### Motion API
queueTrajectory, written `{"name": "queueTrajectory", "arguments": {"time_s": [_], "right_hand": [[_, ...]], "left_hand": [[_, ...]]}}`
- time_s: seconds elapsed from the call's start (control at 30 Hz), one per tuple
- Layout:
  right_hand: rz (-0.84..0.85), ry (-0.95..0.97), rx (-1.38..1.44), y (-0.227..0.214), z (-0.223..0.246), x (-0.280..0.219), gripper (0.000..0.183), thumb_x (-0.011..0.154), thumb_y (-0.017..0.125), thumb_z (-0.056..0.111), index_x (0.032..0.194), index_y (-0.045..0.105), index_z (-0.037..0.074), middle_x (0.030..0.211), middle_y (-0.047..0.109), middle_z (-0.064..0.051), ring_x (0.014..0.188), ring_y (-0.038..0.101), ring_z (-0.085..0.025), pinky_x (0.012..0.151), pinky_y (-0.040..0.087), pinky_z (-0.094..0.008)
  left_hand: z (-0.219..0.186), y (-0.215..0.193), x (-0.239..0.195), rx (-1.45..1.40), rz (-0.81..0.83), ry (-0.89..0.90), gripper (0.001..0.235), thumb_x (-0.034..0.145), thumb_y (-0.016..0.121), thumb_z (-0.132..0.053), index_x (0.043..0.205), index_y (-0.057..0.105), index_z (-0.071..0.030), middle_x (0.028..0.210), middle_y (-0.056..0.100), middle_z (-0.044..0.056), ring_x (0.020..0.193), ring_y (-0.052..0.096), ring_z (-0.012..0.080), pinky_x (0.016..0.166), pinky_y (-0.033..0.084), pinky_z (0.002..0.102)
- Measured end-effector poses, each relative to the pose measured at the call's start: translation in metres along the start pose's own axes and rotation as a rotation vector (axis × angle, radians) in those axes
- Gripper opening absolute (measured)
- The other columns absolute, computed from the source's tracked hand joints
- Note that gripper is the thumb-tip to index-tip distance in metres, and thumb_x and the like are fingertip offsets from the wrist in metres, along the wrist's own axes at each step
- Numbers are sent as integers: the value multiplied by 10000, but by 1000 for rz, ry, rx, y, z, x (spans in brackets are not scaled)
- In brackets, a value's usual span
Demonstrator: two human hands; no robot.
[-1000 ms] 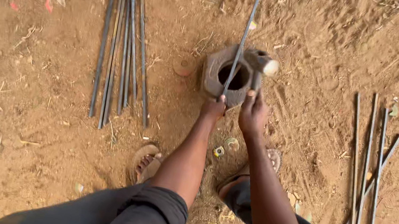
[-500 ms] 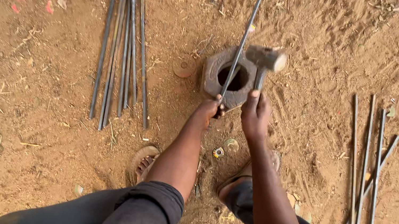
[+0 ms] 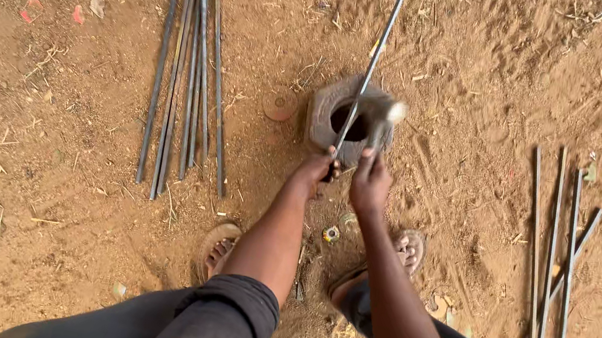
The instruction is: The person straightens metal rods by placing them against a large metal nut on the ground and striking them with a hammer.
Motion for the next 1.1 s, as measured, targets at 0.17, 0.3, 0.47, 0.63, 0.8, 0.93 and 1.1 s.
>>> {"name": "queueTrajectory", "arguments": {"time_s": [0.17,0.3,0.47,0.63,0.8,0.93,1.1], "right_hand": [[28,-71,-30,0,-8,0,469,1067,436,478,1090,646,59,653,575,30,489,519,-42,389,443,-262],[-52,115,-115,-21,-20,2,542,1137,398,499,1069,630,14,671,553,-21,463,421,-90,382,374,-290],[-16,312,-159,-47,-31,11,444,1081,392,455,1139,570,52,663,578,-16,440,454,-88,355,393,-292],[-39,274,-138,-51,-42,10,497,1097,371,466,1150,607,33,700,579,-17,465,436,-84,370,378,-286],[-72,394,-112,-57,-65,9,519,1079,354,499,1235,549,44,693,588,-37,462,461,-90,362,394,-300],[-63,423,-105,-58,-67,10,533,1091,356,513,1134,616,50,702,574,-27,473,445,-93,376,375,-314],[-87,310,-188,-56,-62,5,488,1084,407,488,1039,632,58,698,578,-17,481,427,-91,388,363,-307]], "left_hand": [[6,-13,-9,121,-100,7,441,1049,486,-568,940,667,-181,868,630,-22,839,571,181,613,516,375],[-4,-2,20,-13,-37,240,399,1080,469,-418,893,645,-113,735,657,32,603,562,161,534,459,339],[-19,-9,10,108,-128,261,378,1077,527,-360,916,709,-71,738,688,27,572,573,113,533,424,300],[-65,7,-82,1,-108,221,351,1109,522,-437,1064,681,-126,868,647,23,664,592,103,572,439,328],[-146,68,-166,-353,383,337,401,1075,430,-331,1099,720,-55,885,769,103,687,690,180,579,533,339],[-209,103,-199,-473,482,380,339,1044,439,-273,1036,702,-59,885,781,106,771,701,202,664,587,379],[-251,111,-208,-495,360,452,302,1019,546,-342,937,703,-97,826,757,60,714,654,157,673,570,380]]}}
Point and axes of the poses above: each hand's wrist, its own x-axis towards the middle knuckle, its own y-axis out of the palm, z = x × y, the point moved 9 cm from there along x, towards the middle knuckle
